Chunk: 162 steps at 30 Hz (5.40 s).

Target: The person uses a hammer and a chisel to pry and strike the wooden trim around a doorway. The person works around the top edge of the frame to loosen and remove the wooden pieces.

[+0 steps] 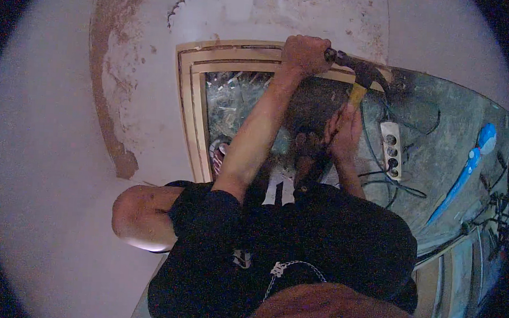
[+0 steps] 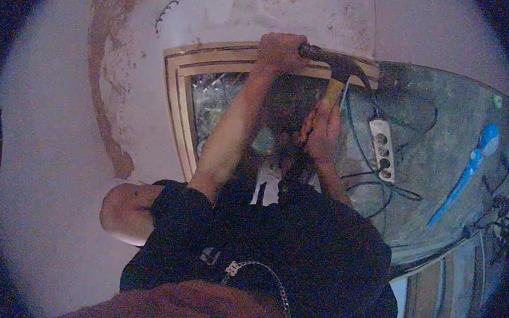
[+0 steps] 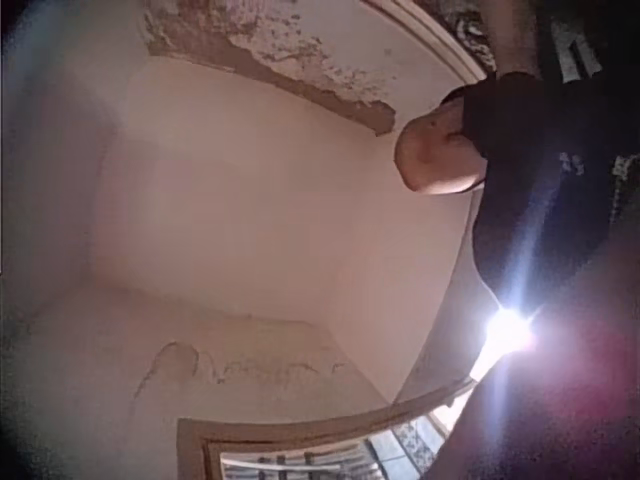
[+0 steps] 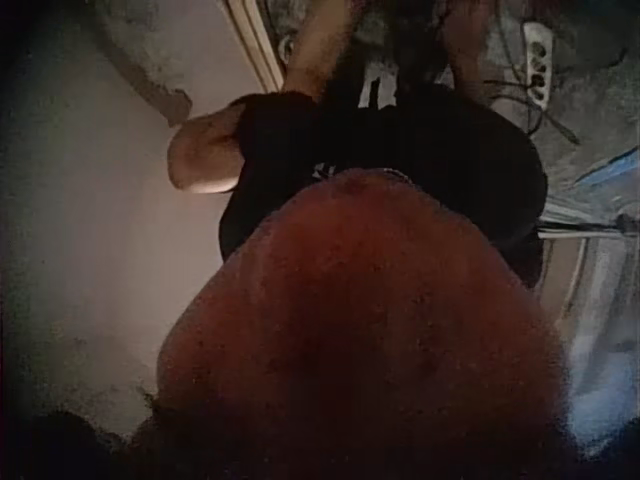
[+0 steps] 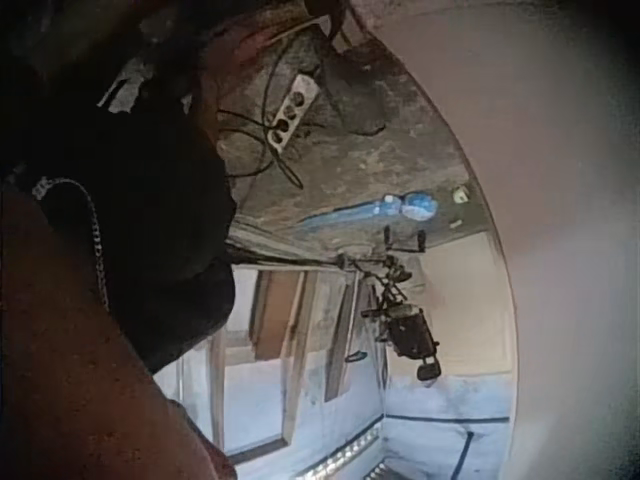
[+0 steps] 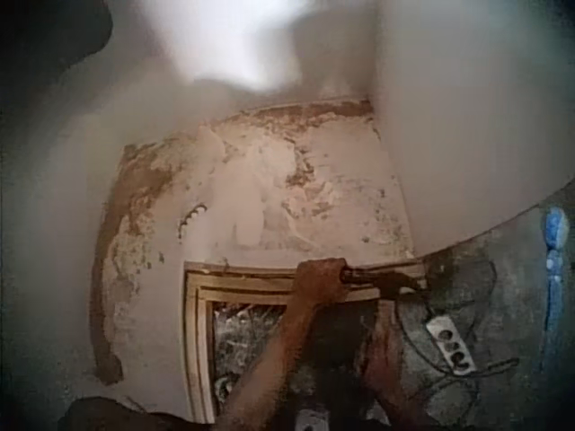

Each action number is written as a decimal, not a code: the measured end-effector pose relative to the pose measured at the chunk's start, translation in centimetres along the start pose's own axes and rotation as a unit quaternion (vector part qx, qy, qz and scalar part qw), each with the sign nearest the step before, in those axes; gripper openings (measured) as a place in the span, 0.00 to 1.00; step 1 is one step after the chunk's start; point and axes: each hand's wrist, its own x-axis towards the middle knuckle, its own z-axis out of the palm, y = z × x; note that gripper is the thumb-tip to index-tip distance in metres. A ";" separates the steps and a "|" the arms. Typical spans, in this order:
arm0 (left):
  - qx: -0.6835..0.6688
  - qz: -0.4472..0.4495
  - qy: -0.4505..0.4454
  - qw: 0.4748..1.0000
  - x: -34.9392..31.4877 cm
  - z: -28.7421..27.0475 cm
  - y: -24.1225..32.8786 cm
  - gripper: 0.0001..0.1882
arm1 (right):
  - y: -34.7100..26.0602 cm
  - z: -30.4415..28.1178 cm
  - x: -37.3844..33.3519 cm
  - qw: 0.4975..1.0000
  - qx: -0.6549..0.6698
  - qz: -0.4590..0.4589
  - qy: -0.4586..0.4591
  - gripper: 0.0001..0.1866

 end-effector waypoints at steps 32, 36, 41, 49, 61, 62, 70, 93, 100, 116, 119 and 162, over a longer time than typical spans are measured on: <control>0.003 -0.011 0.016 1.000 -2.8 -1.4 -4.1 0.15 | 0.5 1.4 0.0 0.992 0.115 0.044 0.024 0.18; 0.030 -0.033 -0.023 0.999 -2.2 -1.7 -4.8 0.15 | 1.6 1.4 0.4 0.995 -0.051 0.027 -0.083 0.19; 0.035 -0.012 0.026 0.999 -3.1 -1.5 -5.7 0.13 | 0.6 2.3 -0.4 0.995 0.044 0.067 -0.063 0.17; -0.108 0.041 0.151 0.982 -2.0 -2.2 -2.1 0.13 | -0.6 0.9 -0.7 0.994 0.104 0.037 -0.021 0.16; -0.098 0.017 0.078 0.992 -1.5 -2.2 -1.3 0.14 | -1.0 0.7 -0.1 0.999 0.026 -0.045 -0.015 0.17; -0.076 0.011 0.055 0.996 -1.6 -2.4 -1.5 0.14 | -1.1 0.8 0.1 0.999 0.017 -0.020 -0.030 0.17; -0.049 0.000 0.036 0.998 -1.4 -2.2 -1.8 0.15 | 0.9 -0.6 0.4 0.999 -0.004 -0.031 -0.014 0.16; 0.000 0.012 -0.013 1.000 -0.9 -1.5 -2.0 0.16 | -0.2 1.5 0.8 0.991 0.126 -0.020 0.028 0.17; 0.010 -0.015 -0.068 0.998 -0.6 -1.5 -2.3 0.16 | 0.8 0.6 1.0 0.998 0.044 0.044 -0.022 0.16; 0.040 -0.010 -0.115 0.992 -0.5 -1.7 -2.3 0.17 | 0.9 0.4 1.7 1.000 -0.026 0.004 0.011 0.19; 0.044 -0.011 -0.115 0.992 -0.4 -1.4 -2.3 0.18 | 1.1 0.5 1.7 0.999 0.009 0.033 -0.015 0.20; 0.102 -0.044 -0.204 0.973 -0.2 -1.3 -3.6 0.21 | 1.4 0.5 3.0 0.994 0.002 0.097 -0.048 0.17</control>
